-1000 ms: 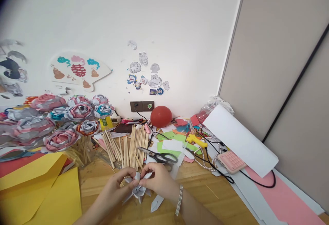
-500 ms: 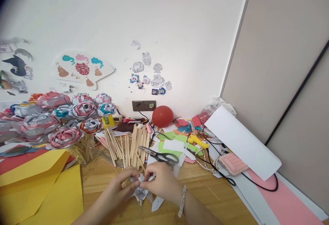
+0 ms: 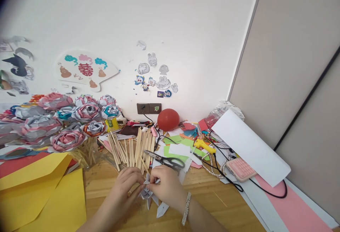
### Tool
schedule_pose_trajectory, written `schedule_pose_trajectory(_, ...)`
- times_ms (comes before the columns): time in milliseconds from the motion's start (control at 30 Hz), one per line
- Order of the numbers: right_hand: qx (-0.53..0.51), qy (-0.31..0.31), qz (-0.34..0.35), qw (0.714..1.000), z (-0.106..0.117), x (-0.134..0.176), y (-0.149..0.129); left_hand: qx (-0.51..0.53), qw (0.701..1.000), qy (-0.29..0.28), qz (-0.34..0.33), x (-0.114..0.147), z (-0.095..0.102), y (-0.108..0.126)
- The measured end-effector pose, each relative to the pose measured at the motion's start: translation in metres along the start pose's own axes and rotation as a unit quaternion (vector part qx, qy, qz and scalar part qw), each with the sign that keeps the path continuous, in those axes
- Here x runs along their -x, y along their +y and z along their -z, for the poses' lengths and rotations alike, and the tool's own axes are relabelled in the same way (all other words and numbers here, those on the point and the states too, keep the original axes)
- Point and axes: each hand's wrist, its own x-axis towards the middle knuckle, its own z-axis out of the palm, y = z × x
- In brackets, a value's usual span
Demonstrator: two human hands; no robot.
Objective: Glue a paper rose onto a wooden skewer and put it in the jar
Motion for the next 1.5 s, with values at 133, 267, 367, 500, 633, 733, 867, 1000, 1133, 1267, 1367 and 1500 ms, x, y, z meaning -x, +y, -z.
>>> schedule_pose_trajectory(133,0.053,-0.034,-0.018,0.998,0.004,0.001,-0.001,0.006,1.000,0.007,-0.018,-0.001,-0.004,-0.001)
schedule_pose_trajectory(267,0.074,-0.042,0.008,0.996,0.008,0.001,-0.003,0.063,0.998,-0.024,0.008,-0.004,0.000,0.000)
schedule_pose_trajectory(367,0.112,-0.046,0.084,0.989,0.008,-0.001,-0.003,0.168,0.976,-0.075,0.119,-0.007,0.007,0.002)
schedule_pose_trajectory(500,0.191,-0.063,0.169,0.965,0.007,-0.001,0.001,0.249,0.939,-0.108,0.214,-0.011,0.010,0.007)
schedule_pose_trajectory(633,0.247,-0.081,0.203,0.944,0.005,0.001,0.002,0.242,0.940,-0.099,0.219,-0.010,0.001,0.008)
schedule_pose_trajectory(733,0.302,-0.081,0.270,0.911,0.003,0.000,0.003,0.226,0.934,-0.089,0.261,-0.006,-0.008,0.003)
schedule_pose_trajectory(867,0.346,-0.059,0.358,0.865,0.002,-0.002,0.003,0.221,0.930,-0.074,0.284,-0.004,-0.013,-0.003)
schedule_pose_trajectory(1000,0.303,-0.094,0.335,0.887,0.005,-0.001,0.004,0.249,0.918,-0.068,0.302,-0.005,-0.011,-0.003)
schedule_pose_trajectory(1133,0.183,-0.096,0.185,0.961,0.007,0.001,0.007,0.258,0.915,-0.066,0.303,-0.004,-0.012,-0.003)
schedule_pose_trajectory(1267,0.085,-0.100,0.201,0.971,0.006,0.000,0.008,0.269,0.910,-0.051,0.311,-0.001,-0.016,-0.006)
schedule_pose_trajectory(1367,0.025,-0.095,0.208,0.973,0.013,-0.002,0.006,0.313,0.892,-0.022,0.324,-0.002,-0.016,-0.009)
schedule_pose_trajectory(1500,-0.030,-0.071,0.171,0.982,0.022,-0.003,0.006,0.384,0.861,-0.007,0.333,-0.006,-0.014,-0.013)
